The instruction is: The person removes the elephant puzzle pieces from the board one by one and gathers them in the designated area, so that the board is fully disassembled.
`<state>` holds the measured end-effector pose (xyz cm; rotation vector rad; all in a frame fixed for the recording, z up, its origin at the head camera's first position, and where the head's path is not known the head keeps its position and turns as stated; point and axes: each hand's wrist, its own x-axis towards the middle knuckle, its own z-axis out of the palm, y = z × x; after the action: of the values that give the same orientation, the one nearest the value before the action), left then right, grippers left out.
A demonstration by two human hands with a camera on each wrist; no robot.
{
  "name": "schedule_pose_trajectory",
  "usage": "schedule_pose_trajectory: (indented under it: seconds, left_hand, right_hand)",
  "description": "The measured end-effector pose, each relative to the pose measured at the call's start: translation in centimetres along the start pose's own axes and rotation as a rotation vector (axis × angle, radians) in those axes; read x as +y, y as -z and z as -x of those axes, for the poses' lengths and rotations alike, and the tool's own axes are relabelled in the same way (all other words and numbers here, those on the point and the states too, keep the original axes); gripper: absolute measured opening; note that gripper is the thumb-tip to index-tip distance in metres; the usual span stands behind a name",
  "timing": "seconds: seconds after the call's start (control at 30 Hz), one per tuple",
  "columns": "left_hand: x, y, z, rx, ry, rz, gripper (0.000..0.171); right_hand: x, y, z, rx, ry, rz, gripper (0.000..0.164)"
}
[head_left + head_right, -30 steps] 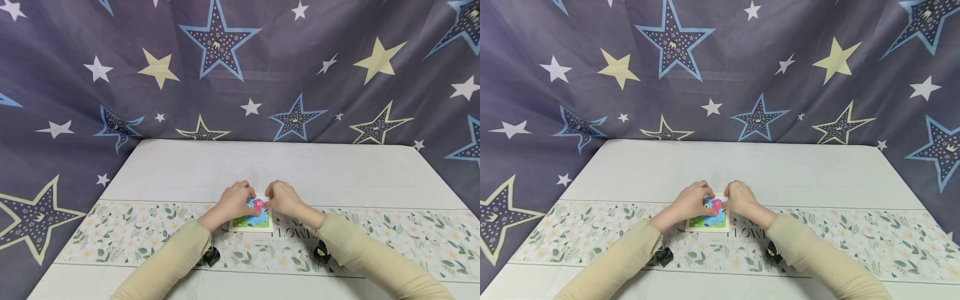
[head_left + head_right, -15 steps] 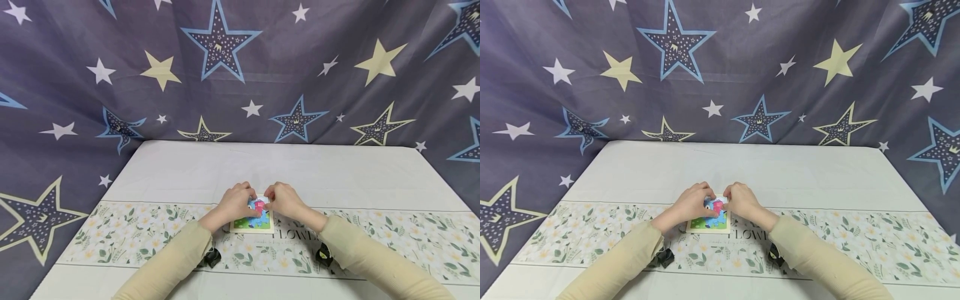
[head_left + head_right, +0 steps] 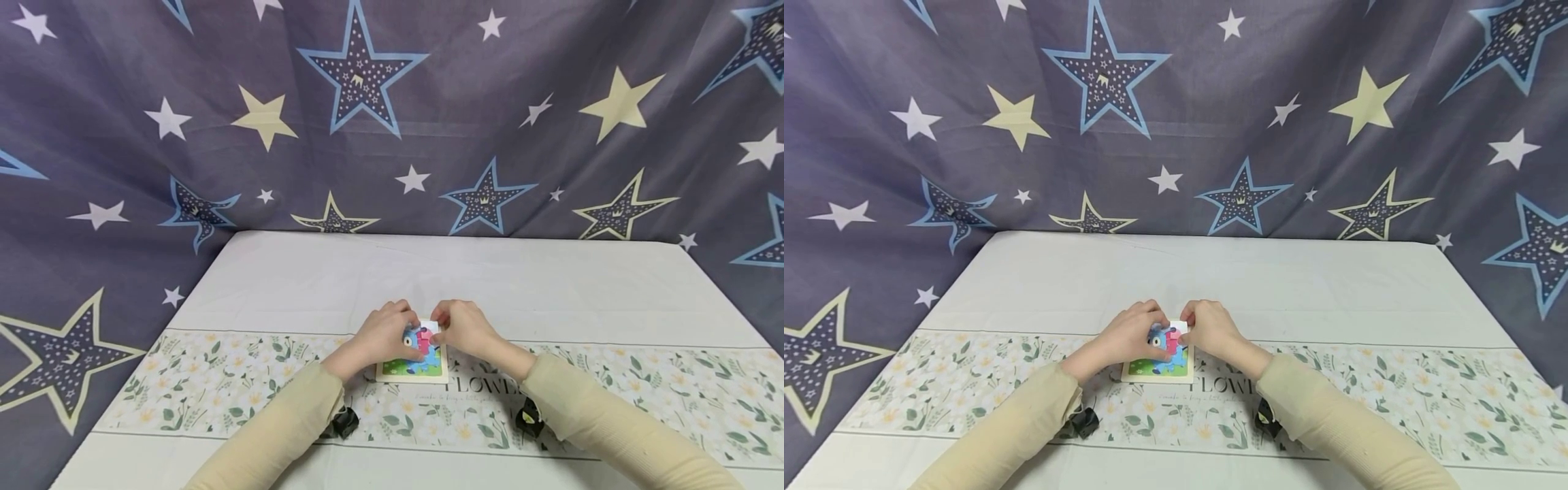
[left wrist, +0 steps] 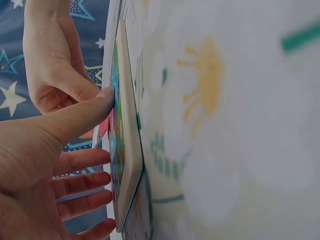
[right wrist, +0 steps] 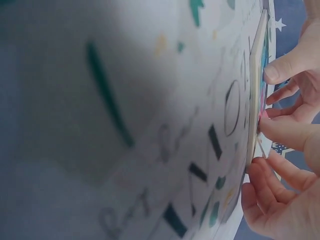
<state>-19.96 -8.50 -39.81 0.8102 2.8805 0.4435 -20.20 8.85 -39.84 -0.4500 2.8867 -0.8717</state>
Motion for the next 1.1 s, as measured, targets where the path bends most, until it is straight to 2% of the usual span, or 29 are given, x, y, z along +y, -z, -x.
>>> schedule_pose_trajectory:
  seconds: [0.23,0.47,0.7,1.1]
  left_hand:
    - [-0.2,0.3,0.2,-0.032,-0.024,0.027,0.056]
    - [-0.5,0.3,0.4,-0.058,-0.075,0.001,0.071]
    - [-0.6,0.7,0.6,-0.108,-0.073,0.000,0.079]
    - [-1.0,0.3,0.9,-0.123,-0.075,0.047,0.080]
  right_hand:
    - [0.2,0.0,0.1,-0.006,-0.006,-0.060,0.019]
    - [0.5,-0.2,-0.1,0.008,0.000,-0.093,0.016]
    - [0.7,0.0,-0.2,0.024,0.012,-0.095,0.011]
    - [1.1,-0.1,-0.2,0.018,0.008,-0.197,0.005]
